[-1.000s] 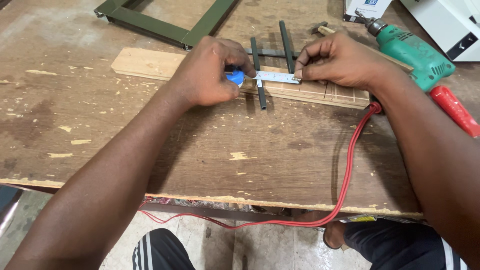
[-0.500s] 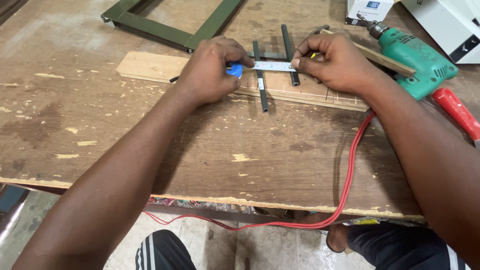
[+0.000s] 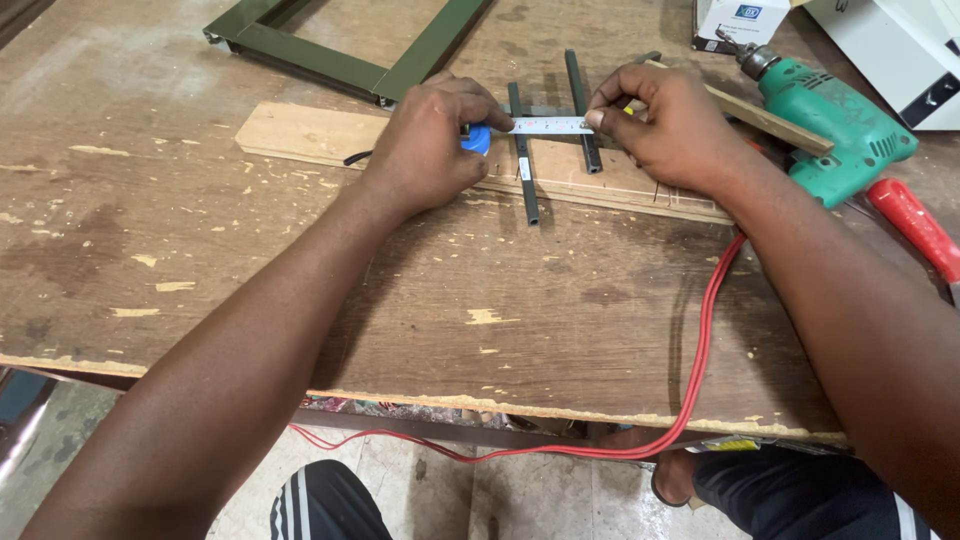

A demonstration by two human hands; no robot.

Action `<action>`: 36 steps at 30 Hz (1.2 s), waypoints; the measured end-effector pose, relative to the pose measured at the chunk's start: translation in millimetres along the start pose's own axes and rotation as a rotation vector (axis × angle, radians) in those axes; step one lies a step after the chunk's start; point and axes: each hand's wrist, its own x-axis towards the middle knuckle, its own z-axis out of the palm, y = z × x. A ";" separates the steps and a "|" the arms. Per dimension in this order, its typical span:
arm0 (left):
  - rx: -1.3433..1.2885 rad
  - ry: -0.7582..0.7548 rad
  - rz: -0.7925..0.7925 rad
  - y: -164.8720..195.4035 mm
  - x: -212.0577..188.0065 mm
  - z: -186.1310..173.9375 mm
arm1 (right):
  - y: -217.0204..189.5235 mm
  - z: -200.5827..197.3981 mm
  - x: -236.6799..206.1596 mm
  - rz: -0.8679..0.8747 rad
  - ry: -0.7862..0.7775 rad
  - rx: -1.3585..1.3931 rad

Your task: The person uses a power drill to remove screws from a green metal window frame. They then use a hammer to tap out metal rods from the frame's corner joints and measure the components with a tape measure.

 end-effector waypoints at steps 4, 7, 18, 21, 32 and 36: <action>0.004 -0.007 -0.035 -0.1 0.9 0.6 | 0.8 0.4 0.6 0.042 0.000 0.004; -0.015 0.011 -0.024 -0.2 -1.9 0.3 | 2.4 1.7 0.3 0.031 0.005 0.030; -0.041 0.063 0.061 0.4 -3.0 -6.1 | 5.9 6.4 0.7 0.086 -0.040 0.192; -0.047 0.045 0.039 1.3 -2.5 -9.6 | 5.9 6.2 1.9 0.104 -0.056 0.184; -0.016 0.009 -0.089 -2.2 -2.0 -8.6 | 4.6 9.1 3.2 0.149 -0.012 0.136; -0.013 0.087 -0.096 -4.7 3.3 1.0 | 5.4 11.7 4.0 0.138 0.041 0.127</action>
